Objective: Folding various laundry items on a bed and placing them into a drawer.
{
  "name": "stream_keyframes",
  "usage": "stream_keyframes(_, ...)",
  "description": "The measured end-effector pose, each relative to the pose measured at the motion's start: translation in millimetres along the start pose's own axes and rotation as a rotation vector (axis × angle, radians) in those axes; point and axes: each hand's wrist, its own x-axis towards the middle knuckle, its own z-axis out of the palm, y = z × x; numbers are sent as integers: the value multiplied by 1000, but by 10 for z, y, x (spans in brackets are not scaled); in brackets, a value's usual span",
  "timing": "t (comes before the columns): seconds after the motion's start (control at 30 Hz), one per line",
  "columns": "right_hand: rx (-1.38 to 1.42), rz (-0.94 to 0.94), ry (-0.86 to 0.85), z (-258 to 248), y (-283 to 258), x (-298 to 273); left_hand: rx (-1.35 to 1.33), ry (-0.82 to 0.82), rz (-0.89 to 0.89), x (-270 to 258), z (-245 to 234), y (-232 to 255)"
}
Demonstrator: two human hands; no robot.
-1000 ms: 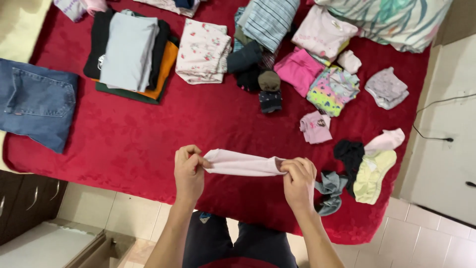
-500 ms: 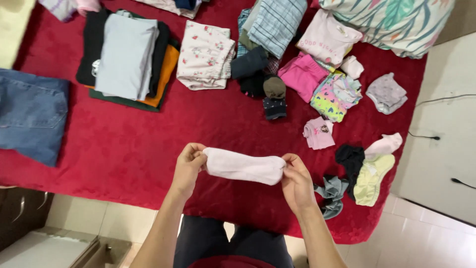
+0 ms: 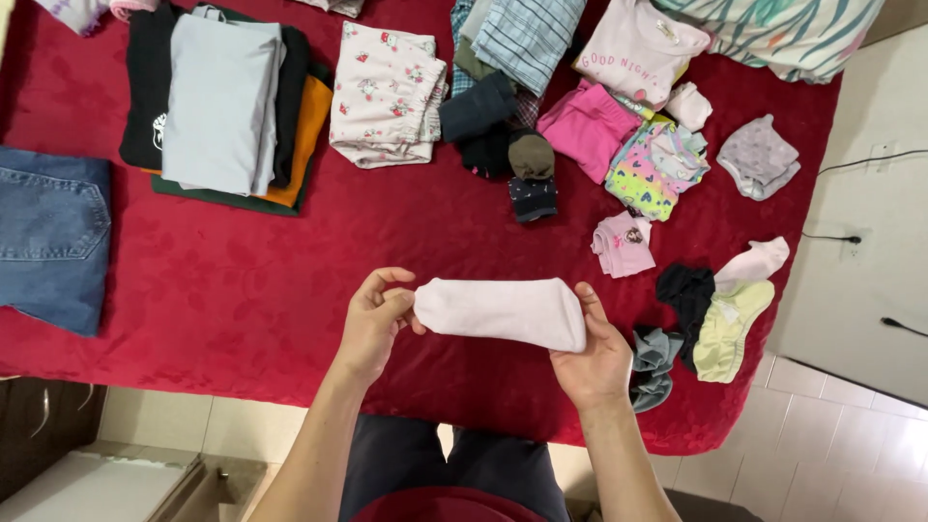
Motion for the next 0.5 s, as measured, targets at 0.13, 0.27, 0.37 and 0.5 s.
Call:
stream_keyframes(0.13, 2, -11, 0, -7, -33, 4, -15, -99, 41, -8, 55, 35)
stream_keyframes(0.27, 6, -10, 36, 97, -86, -27, 42, -160, 100, 14, 77, 4)
stream_keyframes(0.37, -142, -74, 13, 210, -125, -78, 136, -66, 139, 83, 71, -161)
stream_keyframes(0.5, -1358, -530, -324, 422, -103, -216, 23, -44, -230, 34, 272, -181)
